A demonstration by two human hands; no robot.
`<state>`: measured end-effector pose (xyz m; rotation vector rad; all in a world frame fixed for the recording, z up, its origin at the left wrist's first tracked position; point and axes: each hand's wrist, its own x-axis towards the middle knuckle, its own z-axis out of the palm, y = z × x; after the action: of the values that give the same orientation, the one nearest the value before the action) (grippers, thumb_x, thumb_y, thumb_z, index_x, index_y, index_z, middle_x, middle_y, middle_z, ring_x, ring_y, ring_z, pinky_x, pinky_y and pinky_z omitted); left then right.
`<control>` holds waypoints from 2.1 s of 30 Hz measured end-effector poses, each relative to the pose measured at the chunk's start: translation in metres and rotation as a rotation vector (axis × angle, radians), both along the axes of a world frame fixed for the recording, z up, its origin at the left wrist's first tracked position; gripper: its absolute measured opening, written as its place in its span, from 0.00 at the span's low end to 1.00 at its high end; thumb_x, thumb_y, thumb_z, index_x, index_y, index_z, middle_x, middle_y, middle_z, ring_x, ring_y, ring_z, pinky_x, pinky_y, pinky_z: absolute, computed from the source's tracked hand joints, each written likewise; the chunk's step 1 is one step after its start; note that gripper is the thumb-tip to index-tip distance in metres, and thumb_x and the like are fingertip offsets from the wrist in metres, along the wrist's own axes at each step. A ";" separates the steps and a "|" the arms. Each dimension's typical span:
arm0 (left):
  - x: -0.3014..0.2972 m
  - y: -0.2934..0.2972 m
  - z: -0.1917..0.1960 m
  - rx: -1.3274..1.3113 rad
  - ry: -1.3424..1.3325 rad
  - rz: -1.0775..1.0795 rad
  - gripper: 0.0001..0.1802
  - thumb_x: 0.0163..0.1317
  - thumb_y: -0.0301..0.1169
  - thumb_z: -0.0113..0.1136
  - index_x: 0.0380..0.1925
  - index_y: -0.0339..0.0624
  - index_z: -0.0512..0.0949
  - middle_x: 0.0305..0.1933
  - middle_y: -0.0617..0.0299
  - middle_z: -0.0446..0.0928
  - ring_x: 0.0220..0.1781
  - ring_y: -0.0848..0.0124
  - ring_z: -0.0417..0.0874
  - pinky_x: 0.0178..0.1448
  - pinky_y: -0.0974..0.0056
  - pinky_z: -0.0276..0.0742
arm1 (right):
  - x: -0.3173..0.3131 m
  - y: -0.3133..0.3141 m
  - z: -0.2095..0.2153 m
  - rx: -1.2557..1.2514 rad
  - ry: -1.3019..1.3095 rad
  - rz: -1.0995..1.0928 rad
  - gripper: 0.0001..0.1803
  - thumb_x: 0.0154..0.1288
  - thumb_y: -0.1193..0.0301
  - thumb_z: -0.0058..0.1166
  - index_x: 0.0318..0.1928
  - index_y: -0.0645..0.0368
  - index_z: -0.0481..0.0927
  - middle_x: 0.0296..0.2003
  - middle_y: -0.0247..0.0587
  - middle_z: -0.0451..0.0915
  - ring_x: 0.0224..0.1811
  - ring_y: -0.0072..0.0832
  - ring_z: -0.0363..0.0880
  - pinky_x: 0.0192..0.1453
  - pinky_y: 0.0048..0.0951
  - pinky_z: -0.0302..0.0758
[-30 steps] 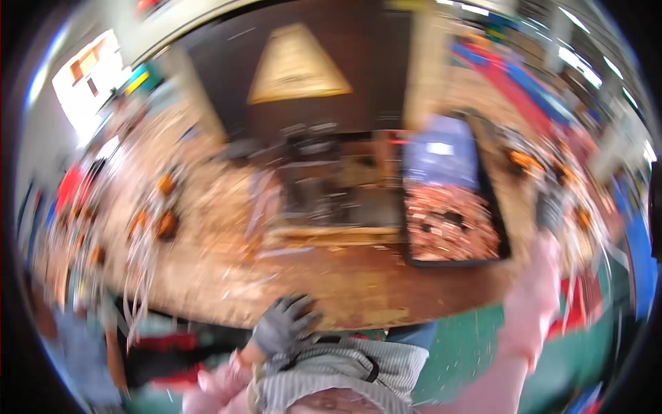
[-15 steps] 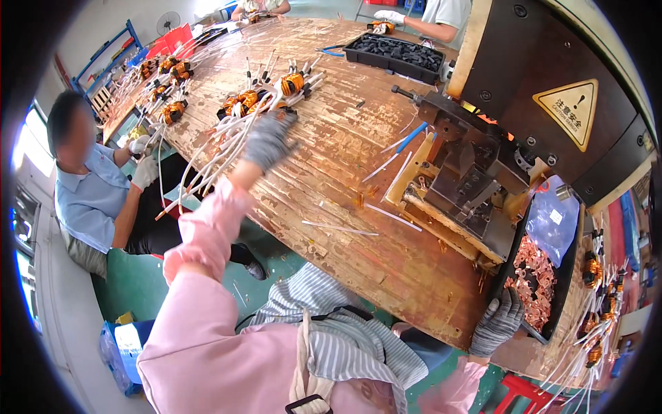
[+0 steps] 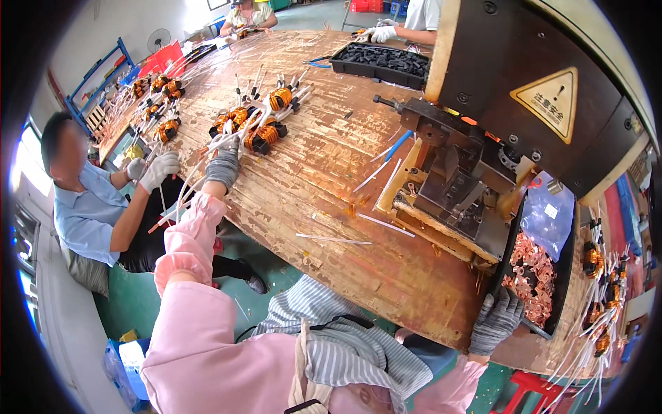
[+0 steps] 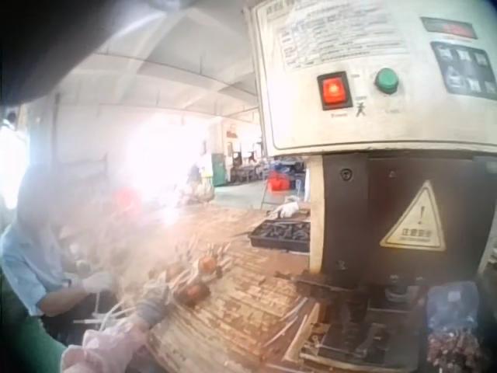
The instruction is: The person attaches copper terminals to the ends of white insulated wires on toroidal coils using a press machine. They repeatedly pick up a coil, align a wire end with a terminal, operate the press, and place the finished unit on the table.
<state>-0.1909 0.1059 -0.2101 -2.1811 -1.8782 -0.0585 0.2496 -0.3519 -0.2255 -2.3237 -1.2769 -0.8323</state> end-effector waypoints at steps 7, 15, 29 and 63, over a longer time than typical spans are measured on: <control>0.056 -0.035 0.015 -0.039 -0.105 -0.279 0.28 0.41 0.29 0.55 0.48 0.43 0.64 0.42 0.46 0.70 0.45 0.52 0.72 0.49 0.57 0.68 | -0.001 0.002 0.004 0.027 0.014 -0.001 0.15 0.58 0.62 0.44 0.37 0.62 0.72 0.37 0.48 0.72 0.41 0.44 0.67 0.49 0.44 0.61; 0.063 -0.130 0.003 -0.105 -0.114 -0.660 0.28 0.45 0.28 0.52 0.51 0.43 0.62 0.35 0.48 0.72 0.37 0.49 0.73 0.43 0.54 0.70 | 0.000 -0.002 0.004 0.026 0.033 0.006 0.15 0.58 0.61 0.45 0.37 0.61 0.73 0.36 0.47 0.73 0.42 0.45 0.68 0.49 0.44 0.62; 0.091 -0.131 0.180 -0.492 -0.186 -0.729 0.21 0.57 0.46 0.50 0.46 0.47 0.72 0.26 0.58 0.78 0.25 0.69 0.79 0.30 0.67 0.75 | 0.001 -0.004 -0.002 0.011 0.014 -0.016 0.15 0.59 0.62 0.45 0.39 0.60 0.73 0.35 0.46 0.73 0.40 0.44 0.69 0.49 0.45 0.62; -0.011 -0.046 0.121 0.060 0.090 -0.486 0.12 0.47 0.24 0.50 0.34 0.41 0.76 0.39 0.51 0.74 0.43 0.58 0.75 0.48 0.60 0.70 | 0.004 -0.002 -0.009 0.017 -0.029 -0.006 0.15 0.57 0.60 0.47 0.38 0.60 0.74 0.32 0.44 0.74 0.39 0.43 0.70 0.48 0.43 0.63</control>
<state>-0.2015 0.0603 -0.0889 -2.4981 -1.2471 -0.1041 0.2532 -0.3536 -0.2344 -2.3114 -1.2698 -0.8786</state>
